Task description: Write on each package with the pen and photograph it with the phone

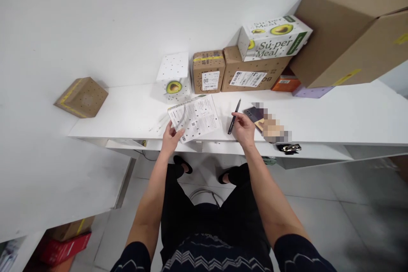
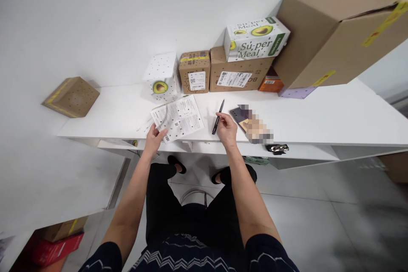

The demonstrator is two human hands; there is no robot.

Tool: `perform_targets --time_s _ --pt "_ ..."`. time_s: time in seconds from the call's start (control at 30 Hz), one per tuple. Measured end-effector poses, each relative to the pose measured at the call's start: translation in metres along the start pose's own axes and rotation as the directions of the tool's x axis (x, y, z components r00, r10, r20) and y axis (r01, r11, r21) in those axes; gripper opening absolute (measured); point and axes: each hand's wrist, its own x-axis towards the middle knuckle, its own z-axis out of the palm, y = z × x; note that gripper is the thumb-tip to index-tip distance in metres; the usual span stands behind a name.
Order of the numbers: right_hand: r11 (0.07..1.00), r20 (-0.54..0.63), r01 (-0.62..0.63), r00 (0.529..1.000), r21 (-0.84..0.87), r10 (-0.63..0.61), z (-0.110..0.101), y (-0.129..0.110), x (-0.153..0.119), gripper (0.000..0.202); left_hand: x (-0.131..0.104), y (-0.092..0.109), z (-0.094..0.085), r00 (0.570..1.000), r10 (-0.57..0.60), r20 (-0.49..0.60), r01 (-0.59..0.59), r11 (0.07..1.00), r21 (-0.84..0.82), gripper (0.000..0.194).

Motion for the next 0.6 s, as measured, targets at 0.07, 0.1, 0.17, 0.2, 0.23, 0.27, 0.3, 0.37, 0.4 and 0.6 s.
perform_targets --time_s 0.07,0.1,0.17,0.2,0.23,0.27,0.3,0.37,0.4,0.6 --pt "1.0 -0.002 -0.006 1.0 -0.002 0.006 0.0 0.002 0.0 0.028 0.002 0.002 0.001 0.999 -0.045 -0.019 0.044 0.999 -0.022 0.09" --pt "1.0 -0.006 -0.005 1.0 -0.003 0.005 0.0 0.004 0.0 0.027 0.003 0.003 0.001 0.998 -0.062 -0.02 0.062 0.998 -0.028 0.089" --pt "1.0 -0.013 0.006 1.0 -0.004 -0.006 0.0 0.006 0.001 0.026 0.005 0.006 0.001 0.996 -0.087 -0.004 0.086 0.996 -0.035 0.086" --pt "1.0 -0.014 0.011 1.0 0.001 -0.011 0.0 0.007 0.001 0.026 0.006 0.007 0.002 0.996 -0.094 0.005 0.094 0.995 -0.036 0.084" --pt "1.0 -0.017 0.011 1.0 0.011 -0.011 0.001 0.007 0.001 0.025 0.007 0.008 0.002 0.995 -0.1 0.012 0.1 0.994 -0.035 0.082" --pt "1.0 -0.025 0.01 1.0 0.027 -0.009 0.001 0.007 0.001 0.024 0.007 0.008 0.002 0.994 -0.106 0.017 0.107 0.994 -0.033 0.08" --pt "0.999 -0.036 0.008 0.999 0.048 -0.006 0.001 0.007 0.001 0.023 0.008 0.008 0.002 0.993 -0.115 0.019 0.115 0.993 -0.029 0.077" --pt "0.997 -0.064 0.011 0.998 0.08 -0.006 0.002 0.004 0.001 0.023 0.011 0.007 0.003 0.991 -0.134 0.013 0.134 0.991 -0.013 0.069" --pt "0.996 -0.08 0.016 0.997 0.089 -0.009 0.002 0.003 0.0 0.024 0.012 0.006 0.003 0.99 -0.144 0.008 0.144 0.99 0.0 0.063" --pt "0.994 -0.159 -0.037 0.986 0.103 0.053 0.003 -0.009 -0.003 0.023 0.018 0.007 0.009 0.987 -0.148 -0.059 0.157 0.967 0.198 0.037"
